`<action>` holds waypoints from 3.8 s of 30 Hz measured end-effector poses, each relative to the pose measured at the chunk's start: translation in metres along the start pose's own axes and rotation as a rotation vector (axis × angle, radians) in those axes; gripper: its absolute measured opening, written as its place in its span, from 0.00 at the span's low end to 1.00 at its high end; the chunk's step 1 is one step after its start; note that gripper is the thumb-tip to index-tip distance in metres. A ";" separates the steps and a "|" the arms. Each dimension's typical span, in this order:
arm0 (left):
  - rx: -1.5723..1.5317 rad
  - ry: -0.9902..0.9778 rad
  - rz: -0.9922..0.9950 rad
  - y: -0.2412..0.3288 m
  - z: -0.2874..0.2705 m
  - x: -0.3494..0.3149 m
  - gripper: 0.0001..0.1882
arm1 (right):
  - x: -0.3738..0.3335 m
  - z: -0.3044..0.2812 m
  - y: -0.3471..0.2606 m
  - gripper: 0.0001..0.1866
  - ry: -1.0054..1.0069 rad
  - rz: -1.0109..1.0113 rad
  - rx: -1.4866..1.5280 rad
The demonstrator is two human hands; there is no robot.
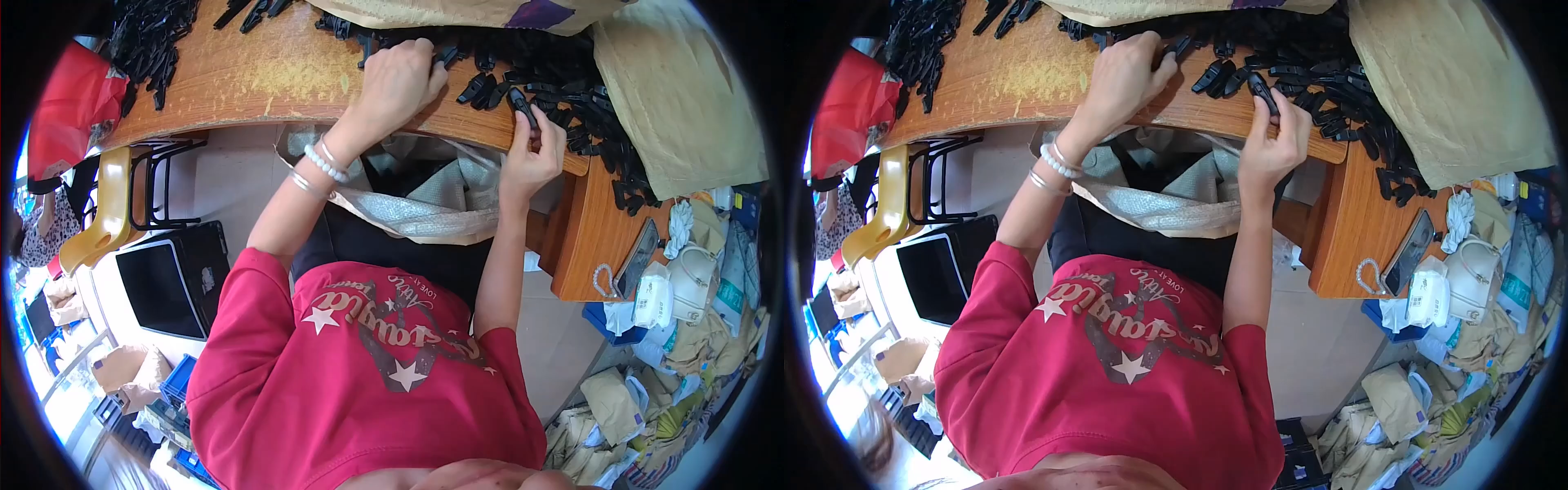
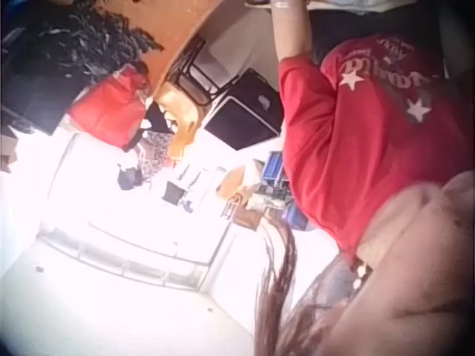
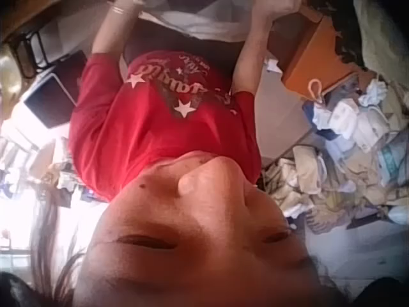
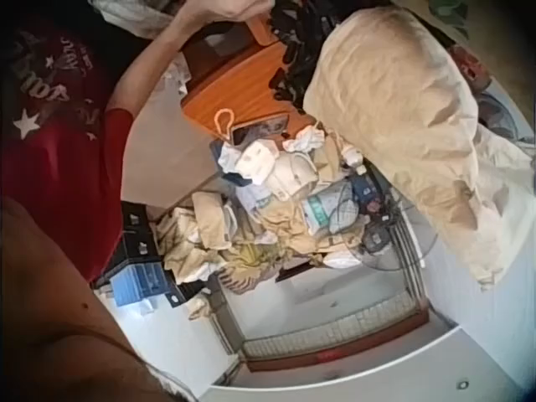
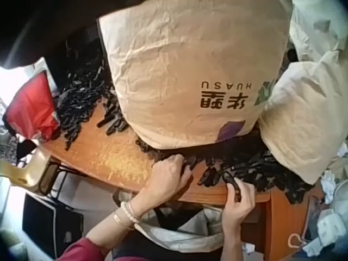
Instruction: Inspecting small black plastic components for quality control at a workbench.
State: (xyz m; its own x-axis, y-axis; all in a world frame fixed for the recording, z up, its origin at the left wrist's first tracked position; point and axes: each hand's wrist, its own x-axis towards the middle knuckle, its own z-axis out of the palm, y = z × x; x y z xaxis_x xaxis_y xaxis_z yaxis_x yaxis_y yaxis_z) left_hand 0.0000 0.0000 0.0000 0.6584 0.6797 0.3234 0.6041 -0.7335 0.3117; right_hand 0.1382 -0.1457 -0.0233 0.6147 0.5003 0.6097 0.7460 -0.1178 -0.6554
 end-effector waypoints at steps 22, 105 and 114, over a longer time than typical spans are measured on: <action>-1.523 -0.421 -0.555 0.036 -0.021 -0.035 0.15 | -0.005 -0.040 -0.035 0.10 -0.291 0.286 0.771; -0.834 -0.179 0.127 0.020 -0.046 -0.065 0.17 | -0.013 -0.017 -0.049 0.16 -0.517 0.420 0.708; -1.358 0.058 -0.512 -0.036 -0.044 -0.054 0.22 | 0.021 0.004 -0.021 0.14 -0.338 -0.345 -0.298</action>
State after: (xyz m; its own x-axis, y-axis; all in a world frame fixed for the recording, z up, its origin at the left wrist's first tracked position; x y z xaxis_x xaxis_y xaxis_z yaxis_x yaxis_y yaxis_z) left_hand -0.0774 -0.0097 0.0104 0.4664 0.8828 -0.0559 -0.1418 0.1370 0.9804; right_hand 0.1349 -0.1295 0.0019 0.2431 0.7941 0.5571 0.9593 -0.1117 -0.2593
